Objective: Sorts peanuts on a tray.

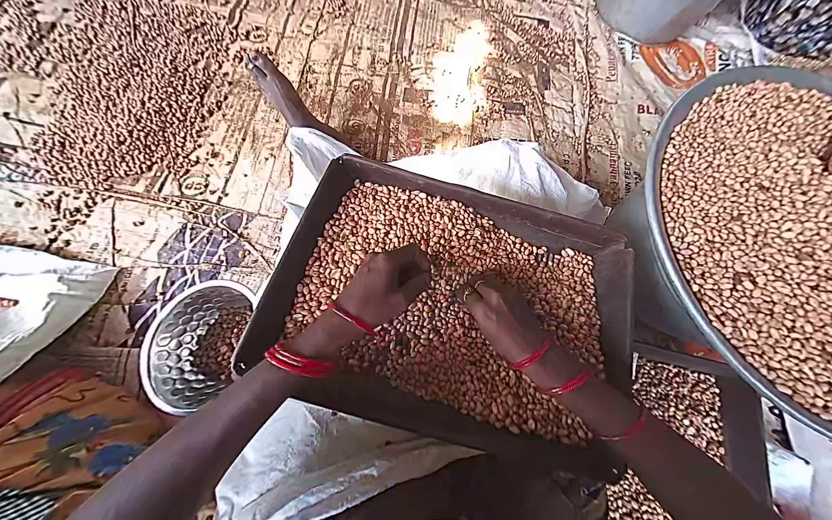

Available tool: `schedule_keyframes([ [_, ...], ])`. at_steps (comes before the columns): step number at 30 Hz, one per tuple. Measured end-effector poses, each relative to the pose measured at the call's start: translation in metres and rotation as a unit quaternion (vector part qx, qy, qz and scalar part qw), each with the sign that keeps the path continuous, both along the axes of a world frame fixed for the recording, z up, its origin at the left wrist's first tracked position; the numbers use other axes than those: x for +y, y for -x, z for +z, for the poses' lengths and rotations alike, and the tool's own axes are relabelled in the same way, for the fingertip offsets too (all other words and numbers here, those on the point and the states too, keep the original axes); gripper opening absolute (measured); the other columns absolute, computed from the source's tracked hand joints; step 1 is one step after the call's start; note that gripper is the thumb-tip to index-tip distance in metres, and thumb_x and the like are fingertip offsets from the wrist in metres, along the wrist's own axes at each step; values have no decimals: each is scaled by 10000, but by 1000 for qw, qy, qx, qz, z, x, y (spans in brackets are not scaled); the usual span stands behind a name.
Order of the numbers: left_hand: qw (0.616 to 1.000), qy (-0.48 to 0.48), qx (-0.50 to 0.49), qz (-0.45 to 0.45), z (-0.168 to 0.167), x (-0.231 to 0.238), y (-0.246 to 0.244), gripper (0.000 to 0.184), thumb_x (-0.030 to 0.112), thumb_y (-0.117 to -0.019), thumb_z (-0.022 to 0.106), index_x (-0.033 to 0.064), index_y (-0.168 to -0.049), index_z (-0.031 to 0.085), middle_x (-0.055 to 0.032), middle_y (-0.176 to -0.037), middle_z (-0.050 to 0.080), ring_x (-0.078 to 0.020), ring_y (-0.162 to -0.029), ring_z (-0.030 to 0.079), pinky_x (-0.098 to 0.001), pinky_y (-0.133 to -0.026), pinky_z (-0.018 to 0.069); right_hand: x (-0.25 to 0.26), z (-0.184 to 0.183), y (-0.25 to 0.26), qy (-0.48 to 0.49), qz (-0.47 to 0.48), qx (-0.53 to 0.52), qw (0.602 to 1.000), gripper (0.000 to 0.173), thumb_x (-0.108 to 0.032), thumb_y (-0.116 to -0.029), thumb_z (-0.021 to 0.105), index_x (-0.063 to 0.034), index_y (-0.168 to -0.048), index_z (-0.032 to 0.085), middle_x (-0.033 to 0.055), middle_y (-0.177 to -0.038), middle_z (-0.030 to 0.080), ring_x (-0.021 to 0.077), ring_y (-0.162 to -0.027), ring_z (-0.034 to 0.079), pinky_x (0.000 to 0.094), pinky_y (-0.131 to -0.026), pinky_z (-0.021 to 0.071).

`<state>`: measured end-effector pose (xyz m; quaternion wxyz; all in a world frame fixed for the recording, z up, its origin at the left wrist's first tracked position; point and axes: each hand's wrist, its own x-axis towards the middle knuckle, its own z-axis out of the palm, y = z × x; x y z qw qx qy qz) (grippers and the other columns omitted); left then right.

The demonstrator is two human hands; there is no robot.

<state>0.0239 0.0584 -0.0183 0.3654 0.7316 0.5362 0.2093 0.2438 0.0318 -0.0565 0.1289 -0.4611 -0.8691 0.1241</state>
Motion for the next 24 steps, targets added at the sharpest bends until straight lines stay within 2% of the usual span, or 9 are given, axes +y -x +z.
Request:
schedule_keyframes([
  [4, 977, 125, -155, 79, 5, -4, 22, 201, 68, -953, 407, 80, -929, 606, 42, -665, 539, -11, -511, 442, -167, -480, 348, -2, 0, 11, -42, -1, -39, 998, 119, 88, -870, 635, 83, -929, 739, 237, -892, 711, 394, -882, 733, 442, -688, 602],
  [6, 977, 138, -144, 72, 2, -5, 17, 249, 69, -997, 392, 69, -899, 622, 43, -654, 504, -15, -518, 418, -172, -496, 343, -4, -4, 16, -72, -7, -50, 996, 106, 84, -854, 649, 74, -903, 742, 229, -900, 713, 377, -869, 733, 424, -688, 604],
  [9, 999, 51, 10, -9, 0, -2, -3, 165, 66, -998, 541, 18, -961, 695, -67, -721, 601, -178, -635, 554, -394, -607, 456, -7, -4, 21, -75, -16, -66, 995, 143, 57, -869, 643, 54, -950, 760, 230, -934, 730, 385, -906, 738, 432, -710, 606],
  [11, 992, 2, 111, -52, -4, 1, -19, 168, 94, -987, 606, 31, -1065, 741, -162, -919, 733, -351, -826, 713, -590, -726, 552, -6, 1, 20, -26, -22, -76, 997, 173, 6, -908, 614, 51, -991, 759, 239, -947, 728, 401, -914, 734, 469, -723, 601],
  [13, 981, -19, 178, -75, -7, 3, -32, 230, 98, -1009, 588, 64, -1174, 744, -177, -1100, 746, -413, -954, 725, -638, -779, 545, 2, 17, 8, 91, -41, -21, 995, 230, -80, -957, 572, 64, -1043, 731, 246, -965, 713, 403, -904, 717, 516, -752, 564],
  [17, 960, -113, 231, -106, -25, 0, -39, 240, 1, -965, 608, 67, -1143, 755, -186, -1047, 743, -412, -833, 731, -587, -634, 555, 15, 46, -61, 226, -61, 279, 931, 183, -151, -947, 551, -24, -1045, 638, -17, -820, 673, 20, -703, 650, 197, -677, 557],
  [20, 949, -190, 224, -114, -35, -5, -43, 210, -62, -889, 660, 36, -1043, 764, -195, -878, 722, -400, -721, 720, -547, -542, 544, 5, 61, -96, 257, -45, 281, 923, 229, -218, -949, 578, -67, -1118, 613, -72, -871, 649, -44, -703, 603, 136, -646, 522],
  [22, 939, -216, 238, -119, -35, -7, -44, 186, -62, -874, 679, 24, -1017, 763, -195, -832, 708, -393, -700, 715, -522, -525, 538, -6, 60, -94, 208, -39, 173, 962, 192, -202, -955, 598, -56, -1025, 701, -3, -886, 681, 17, -737, 618, 183, -680, 526],
  [24, 936, -210, 252, -127, -34, -7, -49, 200, -56, -889, 669, 30, -1042, 764, -201, -864, 719, -400, -715, 717, -518, -528, 539, -21, 55, -82, 181, -32, 68, 981, 166, -121, -957, 623, -18, -985, 750, 146, -915, 720, 254, -801, 684, 400, -736, 544],
])
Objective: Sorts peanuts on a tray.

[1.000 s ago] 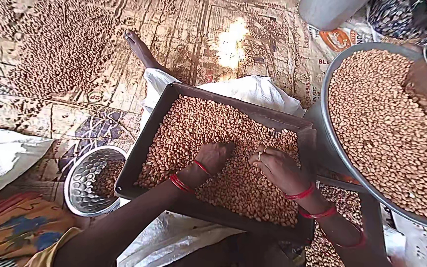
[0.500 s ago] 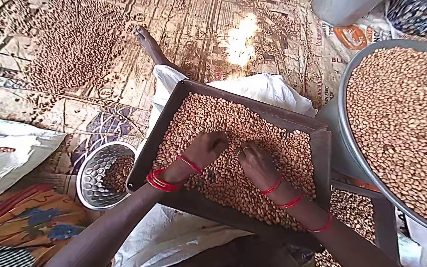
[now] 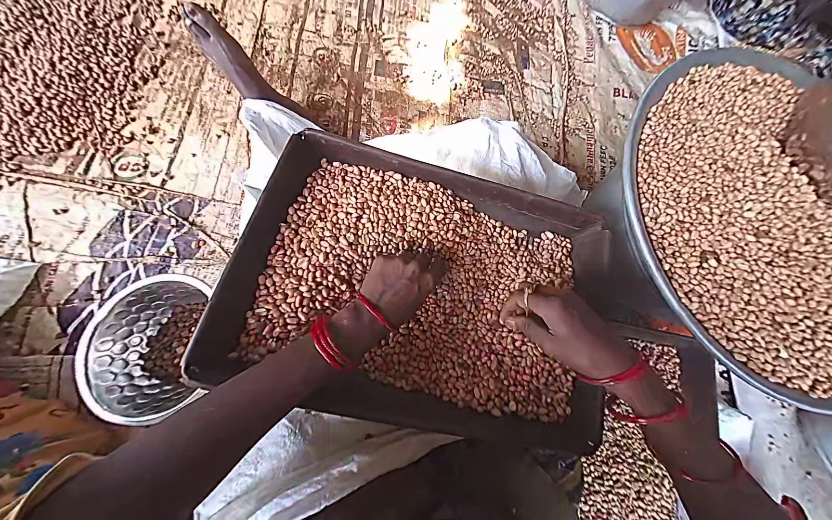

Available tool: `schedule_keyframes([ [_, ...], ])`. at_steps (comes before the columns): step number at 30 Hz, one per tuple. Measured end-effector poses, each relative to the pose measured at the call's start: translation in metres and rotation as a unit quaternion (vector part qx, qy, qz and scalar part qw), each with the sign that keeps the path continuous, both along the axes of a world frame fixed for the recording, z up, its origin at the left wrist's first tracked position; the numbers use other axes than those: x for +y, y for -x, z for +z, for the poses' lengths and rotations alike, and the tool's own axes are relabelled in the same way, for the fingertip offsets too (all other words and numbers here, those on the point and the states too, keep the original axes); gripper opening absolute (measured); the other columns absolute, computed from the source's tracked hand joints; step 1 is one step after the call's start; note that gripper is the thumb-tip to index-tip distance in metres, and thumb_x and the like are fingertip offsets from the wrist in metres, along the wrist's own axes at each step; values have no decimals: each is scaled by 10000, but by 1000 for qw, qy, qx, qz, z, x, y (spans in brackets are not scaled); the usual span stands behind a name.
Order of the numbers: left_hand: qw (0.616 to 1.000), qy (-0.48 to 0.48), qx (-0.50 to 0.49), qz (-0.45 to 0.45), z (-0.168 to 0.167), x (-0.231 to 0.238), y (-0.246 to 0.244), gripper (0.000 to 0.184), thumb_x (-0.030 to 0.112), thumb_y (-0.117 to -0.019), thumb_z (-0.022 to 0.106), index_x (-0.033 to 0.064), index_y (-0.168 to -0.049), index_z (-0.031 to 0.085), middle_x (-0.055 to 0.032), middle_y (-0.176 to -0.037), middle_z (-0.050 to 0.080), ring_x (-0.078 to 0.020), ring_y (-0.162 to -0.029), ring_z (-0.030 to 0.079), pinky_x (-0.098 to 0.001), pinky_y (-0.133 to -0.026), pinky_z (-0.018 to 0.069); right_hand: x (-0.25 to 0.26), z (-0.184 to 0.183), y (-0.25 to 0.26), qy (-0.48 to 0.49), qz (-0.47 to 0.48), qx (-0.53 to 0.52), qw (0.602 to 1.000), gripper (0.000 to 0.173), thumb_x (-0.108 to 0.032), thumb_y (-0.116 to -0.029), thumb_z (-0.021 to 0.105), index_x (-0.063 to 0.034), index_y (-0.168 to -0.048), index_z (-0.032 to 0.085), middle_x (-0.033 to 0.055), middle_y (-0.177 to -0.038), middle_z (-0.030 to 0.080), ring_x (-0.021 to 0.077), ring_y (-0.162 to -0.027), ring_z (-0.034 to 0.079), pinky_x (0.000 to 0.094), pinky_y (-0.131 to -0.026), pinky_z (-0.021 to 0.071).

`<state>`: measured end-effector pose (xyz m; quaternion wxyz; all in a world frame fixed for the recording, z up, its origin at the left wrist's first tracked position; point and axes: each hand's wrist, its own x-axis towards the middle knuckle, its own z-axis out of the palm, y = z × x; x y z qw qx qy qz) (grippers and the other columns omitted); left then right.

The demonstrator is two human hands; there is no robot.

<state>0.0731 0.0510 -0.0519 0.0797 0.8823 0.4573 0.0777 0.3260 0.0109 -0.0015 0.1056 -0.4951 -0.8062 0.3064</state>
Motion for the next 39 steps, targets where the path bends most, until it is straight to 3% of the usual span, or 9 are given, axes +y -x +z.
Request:
schedule_keyframes([
  [4, 998, 59, 33, 4, 7, 2, -7, 236, -58, -929, 625, 47, -1096, 755, -211, -930, 729, -420, -755, 719, -538, -560, 537, -21, -25, 15, -57, 10, -131, 990, 164, -56, -936, 667, 28, -1051, 747, 273, -1036, 719, 448, -960, 725, 530, -770, 593],
  [10, 978, 135, -156, 40, 15, 10, 14, 128, 92, -945, 669, 22, -1021, 744, -133, -744, 685, -296, -609, 655, -505, -560, 530, -12, -28, 2, -17, -21, 8, 1000, 182, -124, -952, 626, -5, -1003, 754, 183, -936, 735, 330, -851, 715, 466, -780, 563],
  [13, 877, 278, -381, 95, 28, 5, 44, 105, 94, -974, 535, 123, -968, 636, 54, -676, 570, -8, -510, 468, -167, -465, 378, -2, -26, -24, 26, -66, 88, 994, 191, -212, -948, 620, -62, -980, 735, 34, -870, 704, 55, -775, 625, 228, -727, 504],
  [15, 789, 360, -482, 127, 27, 2, 55, 266, 67, -961, 369, 174, -908, 607, 86, -701, 600, 31, -512, 477, -109, -458, 375, 2, -21, -34, 29, -74, 89, 993, 200, -229, -948, 613, -58, -957, 716, 0, -830, 674, -13, -727, 578, 158, -675, 466],
  [20, 692, 486, -506, 169, 23, -11, 48, 391, 102, -1008, 226, 155, -895, 597, 86, -679, 595, 37, -513, 476, -103, -468, 373, 4, -3, -28, 0, -85, -37, 996, 113, -74, -932, 631, 16, -928, 700, 159, -799, 669, 288, -732, 657, 476, -685, 522],
  [27, 692, 588, -388, 157, 37, -27, 19, 515, 316, -1137, 174, 83, -1099, 632, 89, -690, 624, 38, -524, 492, -126, -490, 376, 4, 32, 44, -75, 24, 78, 994, 230, -131, -959, 631, -60, -1155, 728, 81, -1035, 759, 159, -884, 750, 295, -792, 616],
  [30, 676, 597, -409, 138, 51, -33, 50, 493, 238, -1097, 197, 163, -864, 625, 108, -688, 649, 73, -496, 493, -90, -432, 347, 19, 31, 58, -114, 21, 54, 992, 249, -61, -934, 653, -43, -1165, 744, 126, -1008, 757, 257, -851, 743, 423, -751, 599],
  [35, 780, 335, -446, 283, 73, -49, 166, 489, 202, -1052, 295, 225, -654, 578, 113, -592, 592, 46, -466, 471, -98, -441, 371, 35, -6, 93, -19, 47, 19, 999, 308, -75, -964, 655, -31, -1264, 710, 193, -1170, 715, 367, -1099, 678, 517, -959, 525],
  [39, 825, 161, -273, 468, 44, -70, 262, 401, 210, -1092, 432, 31, -774, 598, 48, -592, 489, -4, -502, 441, -177, -504, 381, 20, -31, 118, 105, 103, -66, 987, 512, -180, -988, 646, -127, -1489, 553, 193, -1470, 535, 411, -1373, 447, 559, -1149, 310],
])
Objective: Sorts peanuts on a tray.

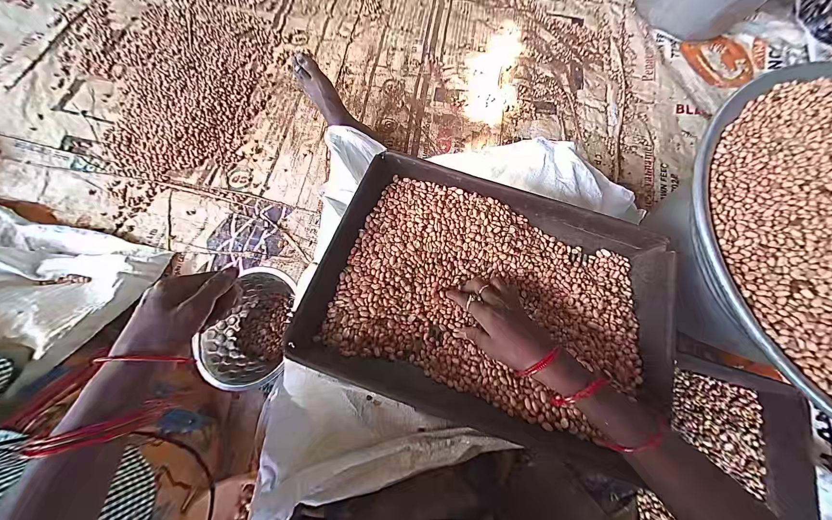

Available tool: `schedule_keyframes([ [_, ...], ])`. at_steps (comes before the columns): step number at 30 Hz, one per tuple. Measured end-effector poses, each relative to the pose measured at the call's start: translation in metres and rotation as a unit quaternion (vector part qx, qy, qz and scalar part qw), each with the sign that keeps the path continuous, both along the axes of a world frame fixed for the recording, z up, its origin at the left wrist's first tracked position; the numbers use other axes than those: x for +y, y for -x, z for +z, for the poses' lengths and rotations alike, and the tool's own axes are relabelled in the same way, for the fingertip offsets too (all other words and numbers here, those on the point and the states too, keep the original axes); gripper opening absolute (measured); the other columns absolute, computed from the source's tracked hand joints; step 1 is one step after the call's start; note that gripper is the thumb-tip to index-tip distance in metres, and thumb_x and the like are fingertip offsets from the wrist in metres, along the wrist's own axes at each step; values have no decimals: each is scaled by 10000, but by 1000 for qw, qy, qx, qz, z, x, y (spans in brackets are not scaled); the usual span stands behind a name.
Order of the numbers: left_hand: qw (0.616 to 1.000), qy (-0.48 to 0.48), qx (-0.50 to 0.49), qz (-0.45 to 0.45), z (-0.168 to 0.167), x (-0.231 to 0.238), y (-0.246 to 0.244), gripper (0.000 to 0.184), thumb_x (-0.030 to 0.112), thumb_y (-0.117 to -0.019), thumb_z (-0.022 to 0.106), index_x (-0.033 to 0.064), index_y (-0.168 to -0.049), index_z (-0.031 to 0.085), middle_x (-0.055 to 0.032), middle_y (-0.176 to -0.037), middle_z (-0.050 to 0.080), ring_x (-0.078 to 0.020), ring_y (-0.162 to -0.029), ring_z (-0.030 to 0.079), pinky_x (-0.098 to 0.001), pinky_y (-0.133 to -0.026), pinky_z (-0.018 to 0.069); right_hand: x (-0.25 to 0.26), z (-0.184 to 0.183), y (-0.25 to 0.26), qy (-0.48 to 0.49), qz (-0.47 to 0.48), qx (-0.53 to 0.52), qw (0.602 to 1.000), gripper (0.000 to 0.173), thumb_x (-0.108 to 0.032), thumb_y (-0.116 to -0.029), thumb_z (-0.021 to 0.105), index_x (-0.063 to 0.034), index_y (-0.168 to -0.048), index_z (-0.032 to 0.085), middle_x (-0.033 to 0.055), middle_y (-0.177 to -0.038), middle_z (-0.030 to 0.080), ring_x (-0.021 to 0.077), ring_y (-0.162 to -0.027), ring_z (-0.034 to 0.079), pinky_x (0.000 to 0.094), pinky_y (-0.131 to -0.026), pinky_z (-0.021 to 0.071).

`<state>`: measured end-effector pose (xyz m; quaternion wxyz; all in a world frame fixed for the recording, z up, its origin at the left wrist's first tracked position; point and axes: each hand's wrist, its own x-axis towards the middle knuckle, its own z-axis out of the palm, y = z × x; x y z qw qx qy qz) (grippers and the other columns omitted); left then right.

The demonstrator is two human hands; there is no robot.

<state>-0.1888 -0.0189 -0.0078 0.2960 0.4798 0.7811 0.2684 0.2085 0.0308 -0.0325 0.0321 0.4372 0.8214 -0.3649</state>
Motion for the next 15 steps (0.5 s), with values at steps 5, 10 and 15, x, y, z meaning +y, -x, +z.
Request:
schedule_keyframes([
  [5, 977, 201, 44, 57, -62, -24, 64, 437, 294, -1111, 417, -81, -1016, 621, -45, -763, 593, -26, -595, 529, -226, -620, 472, -29, 28, -64, 56, 102, 3, 993, 297, -144, -987, 625, -124, -1260, 740, 194, -1323, 647, 445, -1282, 533, 621, -1076, 370],
  [10, 953, 205, 180, -129, -61, -12, 68, 320, 150, -1042, 599, -100, -1235, 651, -381, -1265, 605, -540, -1220, 568, -712, -1048, 372, -1, 37, -95, -155, -24, 40, 987, 183, -83, -943, 606, -61, -975, 784, 145, -1060, 743, 375, -1009, 693, 559, -862, 538],
  [15, 934, -146, 210, -249, 5, 14, -35, 191, 80, -946, 607, -39, -1060, 705, -220, -996, 680, -367, -793, 667, -561, -693, 535, -3, -5, 8, -240, -44, 57, 968, 108, -46, -919, 678, 24, -910, 759, 205, -897, 723, 370, -818, 729, 496, -680, 585],
])
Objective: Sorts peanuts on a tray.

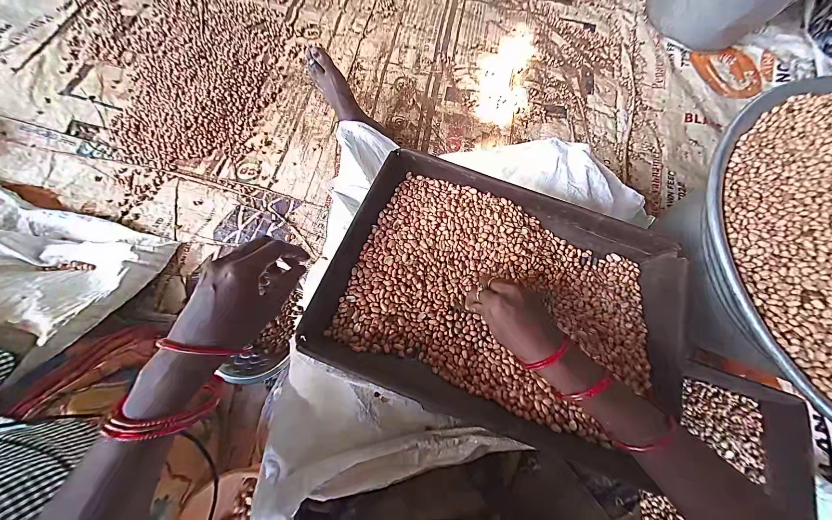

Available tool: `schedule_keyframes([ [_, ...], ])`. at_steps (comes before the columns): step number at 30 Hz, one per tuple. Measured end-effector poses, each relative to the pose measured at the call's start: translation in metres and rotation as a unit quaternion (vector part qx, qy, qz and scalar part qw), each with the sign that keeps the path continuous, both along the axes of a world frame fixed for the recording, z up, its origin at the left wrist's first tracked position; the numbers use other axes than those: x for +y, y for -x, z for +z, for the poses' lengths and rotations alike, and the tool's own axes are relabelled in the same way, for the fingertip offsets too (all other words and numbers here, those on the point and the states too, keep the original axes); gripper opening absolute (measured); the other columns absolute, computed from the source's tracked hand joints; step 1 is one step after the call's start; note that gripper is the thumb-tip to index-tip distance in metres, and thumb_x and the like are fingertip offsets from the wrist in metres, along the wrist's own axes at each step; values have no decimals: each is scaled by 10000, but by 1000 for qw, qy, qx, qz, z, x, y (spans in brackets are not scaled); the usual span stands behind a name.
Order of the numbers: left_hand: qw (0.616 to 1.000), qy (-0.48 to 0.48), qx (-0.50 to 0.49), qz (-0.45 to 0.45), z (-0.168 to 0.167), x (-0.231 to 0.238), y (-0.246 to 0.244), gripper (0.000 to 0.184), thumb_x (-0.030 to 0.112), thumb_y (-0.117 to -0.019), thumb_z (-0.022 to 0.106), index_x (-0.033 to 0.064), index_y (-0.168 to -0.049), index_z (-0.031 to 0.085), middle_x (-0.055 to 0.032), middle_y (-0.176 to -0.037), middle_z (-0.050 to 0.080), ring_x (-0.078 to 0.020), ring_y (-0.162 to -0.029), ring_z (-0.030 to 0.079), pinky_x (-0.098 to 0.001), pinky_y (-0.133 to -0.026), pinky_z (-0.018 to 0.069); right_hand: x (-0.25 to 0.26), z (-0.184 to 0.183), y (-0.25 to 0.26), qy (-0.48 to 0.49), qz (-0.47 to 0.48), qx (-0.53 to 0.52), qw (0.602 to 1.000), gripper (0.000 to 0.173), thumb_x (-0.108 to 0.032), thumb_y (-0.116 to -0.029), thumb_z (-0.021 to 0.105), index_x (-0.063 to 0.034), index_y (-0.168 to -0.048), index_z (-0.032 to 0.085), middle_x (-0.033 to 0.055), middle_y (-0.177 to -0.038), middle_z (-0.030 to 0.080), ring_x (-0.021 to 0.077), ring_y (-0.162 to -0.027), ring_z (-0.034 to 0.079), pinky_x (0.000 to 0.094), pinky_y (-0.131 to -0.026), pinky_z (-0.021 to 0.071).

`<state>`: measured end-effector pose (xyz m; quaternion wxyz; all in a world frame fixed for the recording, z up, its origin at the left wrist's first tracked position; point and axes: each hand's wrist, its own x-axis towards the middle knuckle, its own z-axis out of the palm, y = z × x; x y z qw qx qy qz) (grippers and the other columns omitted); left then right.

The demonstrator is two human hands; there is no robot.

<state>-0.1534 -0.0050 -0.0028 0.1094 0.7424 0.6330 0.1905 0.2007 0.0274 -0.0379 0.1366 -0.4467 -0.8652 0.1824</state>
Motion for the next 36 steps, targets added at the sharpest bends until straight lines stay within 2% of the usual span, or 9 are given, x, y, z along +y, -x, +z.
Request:
schedule_keyframes([
  [3, 988, -38, -53, -137, 12, 10, -69, 208, 149, -885, 589, 29, -933, 751, -80, -851, 682, -167, -726, 654, -332, -650, 561, -6, -15, 27, -63, -13, -90, 994, 167, -70, -921, 687, 91, -917, 736, 253, -903, 704, 398, -804, 726, 472, -632, 583],
  [7, 976, 15, -40, -214, -6, 24, -122, 121, 86, -904, 640, 33, -913, 749, -115, -860, 681, -291, -821, 700, -466, -669, 585, -1, 1, 28, 95, -24, -137, 986, 253, -108, -1020, 558, 80, -1096, 709, 271, -1077, 692, 422, -977, 706, 514, -777, 571],
  [9, 973, 40, -1, -228, -12, 29, -144, 76, 36, -907, 672, 8, -916, 742, -157, -902, 697, -352, -877, 715, -515, -665, 587, 13, 12, 7, 202, -36, -60, 977, 285, -163, -1027, 548, 65, -1106, 699, 252, -1043, 696, 395, -986, 689, 528, -848, 525],
  [11, 970, 43, 33, -238, -23, 33, -159, 66, 10, -905, 676, -2, -917, 739, -173, -914, 697, -373, -890, 714, -513, -645, 583, 20, 10, -26, 223, -66, 133, 963, 197, -127, -956, 590, 31, -984, 705, 118, -814, 692, 196, -735, 665, 361, -697, 530],
  [13, 968, 19, 71, -239, -35, 35, -168, 65, -21, -891, 672, -5, -899, 735, -177, -883, 687, -372, -850, 714, -493, -594, 577, 27, 14, -56, 306, -81, 293, 902, 138, -107, -974, 501, -50, -986, 625, -39, -762, 681, 25, -646, 659, 191, -634, 569],
  [16, 962, -48, 106, -245, -46, 36, -175, 98, -52, -872, 664, -10, -897, 749, -175, -844, 690, -351, -755, 714, -444, -523, 559, 31, 18, -81, 310, -82, 256, 912, 156, -145, -985, 521, -59, -1044, 636, -50, -788, 647, -6, -627, 601, 160, -610, 520],
  [20, 953, -77, 159, -246, -44, 26, -183, 109, -59, -867, 651, -8, -882, 746, -175, -856, 699, -340, -712, 704, -416, -498, 530, 30, 23, -81, 239, -68, 27, 968, 173, -103, -1012, 601, 6, -1052, 728, 157, -897, 687, 254, -792, 638, 434, -763, 514],
  [23, 953, -63, 200, -220, -38, 18, -192, 118, -78, -868, 638, -24, -897, 739, -194, -894, 706, -352, -735, 715, -421, -514, 535, 27, 25, -80, 192, -56, -10, 980, 162, -22, -983, 601, 29, -1033, 746, 217, -972, 717, 369, -926, 690, 521, -856, 526],
  [36, 973, 29, 173, -153, -42, 19, -195, 165, -50, -908, 633, -14, -1029, 740, -195, -956, 722, -389, -775, 726, -487, -536, 550, 6, -3, -23, -18, 3, -162, 987, 162, 101, -905, 596, 89, -977, 741, 264, -1045, 708, 401, -945, 721, 449, -737, 595],
])
